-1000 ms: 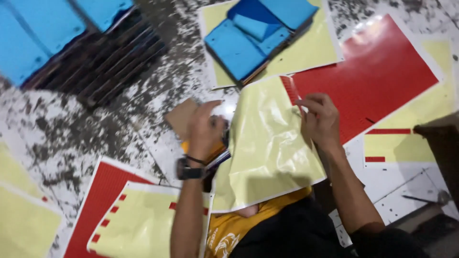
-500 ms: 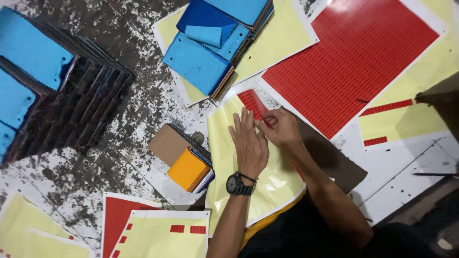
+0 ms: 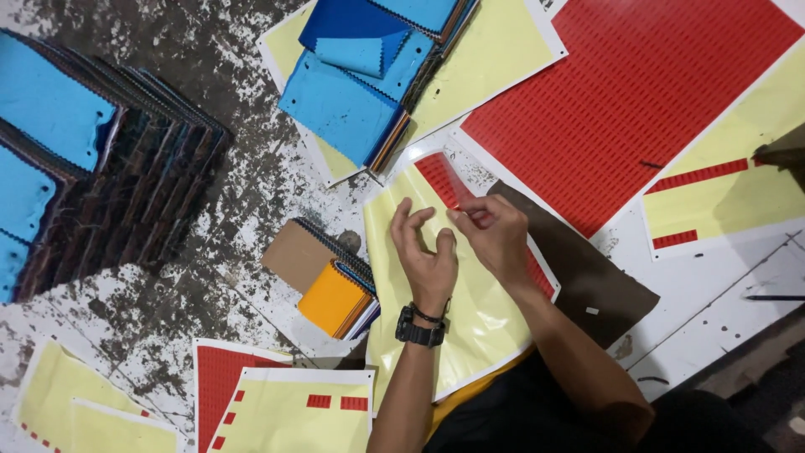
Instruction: The person peels small red stickers from a red sheet and applies them to the spine of a stack of notebooks. They repeat this process for several notebooks of different colors, including yellow, brown, green, and blue, while sitting on the floor.
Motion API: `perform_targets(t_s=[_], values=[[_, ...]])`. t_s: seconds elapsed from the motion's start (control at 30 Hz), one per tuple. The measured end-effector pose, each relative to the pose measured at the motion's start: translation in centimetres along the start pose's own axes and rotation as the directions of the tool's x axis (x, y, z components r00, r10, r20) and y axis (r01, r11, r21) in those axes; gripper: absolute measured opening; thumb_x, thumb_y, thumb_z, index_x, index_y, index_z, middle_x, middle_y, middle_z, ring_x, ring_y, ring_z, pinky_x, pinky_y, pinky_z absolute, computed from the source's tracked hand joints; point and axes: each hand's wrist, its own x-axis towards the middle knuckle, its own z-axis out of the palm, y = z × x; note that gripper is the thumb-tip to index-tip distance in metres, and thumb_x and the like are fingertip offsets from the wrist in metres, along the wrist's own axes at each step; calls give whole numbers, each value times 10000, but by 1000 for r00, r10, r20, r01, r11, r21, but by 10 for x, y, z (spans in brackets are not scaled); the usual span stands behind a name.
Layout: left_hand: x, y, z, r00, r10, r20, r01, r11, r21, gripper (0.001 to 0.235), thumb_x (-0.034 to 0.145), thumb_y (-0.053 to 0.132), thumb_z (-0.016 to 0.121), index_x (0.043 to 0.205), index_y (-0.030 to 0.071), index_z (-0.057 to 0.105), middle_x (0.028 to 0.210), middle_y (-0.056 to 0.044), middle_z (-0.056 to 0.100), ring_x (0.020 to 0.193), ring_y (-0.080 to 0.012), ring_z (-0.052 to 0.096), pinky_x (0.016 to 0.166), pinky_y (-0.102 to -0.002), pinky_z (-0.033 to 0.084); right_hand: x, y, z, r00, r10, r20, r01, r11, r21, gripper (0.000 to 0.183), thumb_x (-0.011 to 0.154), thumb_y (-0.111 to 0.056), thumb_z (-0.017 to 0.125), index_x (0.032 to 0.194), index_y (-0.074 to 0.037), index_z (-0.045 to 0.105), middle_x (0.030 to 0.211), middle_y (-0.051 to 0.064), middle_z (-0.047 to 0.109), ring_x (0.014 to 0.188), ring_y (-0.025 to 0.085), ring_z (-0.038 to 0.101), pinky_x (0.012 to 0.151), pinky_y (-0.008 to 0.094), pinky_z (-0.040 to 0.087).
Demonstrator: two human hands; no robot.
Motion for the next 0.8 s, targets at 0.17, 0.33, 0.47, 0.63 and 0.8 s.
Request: perform_targets(t_s=[0.17,0.33,0.47,0.63,0.8], values=[[0,13,1,1000,11,5,-11,998,59,344,837,195,767,1152,92,675,1569,-207,301,1504,-443,307,1230,-547,252,-3,25,-7,968,124,217,-175,956,236,230,782,-147,867,993,-115,780,1029,27,704,924,105,675,789,247,571],[2,9,4,999,47,1,-47,997,55,280,845,207,765,1090,92,695,1575,-220,297,1500,-436,320,1232,-547,244,2,16,-10,926,268,267,-346,886,310,326,786,-38,796,1106,-70,748,1042,40,639,887,76,630,801,222,564],[0,1,4,1000,5,-31,-4,1000,8,233,847,95,695,1078,83,674,1566,-220,314,1483,-438,349,1215,-548,277,4,21,-7,974,149,172,-171,978,118,276,833,-122,860,1075,-39,756,933,97,690,843,154,700,710,230,581],[0,-6,5,997,44,-59,-43,999,25,235,833,47,685,1062,97,687,1557,-219,355,1475,-429,370,1203,-539,301,5,31,0,990,-116,74,122,989,-80,238,749,-145,928,950,-113,805,790,33,693,728,166,712,563,228,562],[1,10,2,999,43,-27,-44,999,-22,211,861,175,760,1058,112,719,1572,-208,344,1499,-427,335,1221,-552,273,1,20,-11,966,61,252,-119,968,221,193,816,-130,828,1004,-121,787,1055,43,712,899,89,591,759,250,499]])
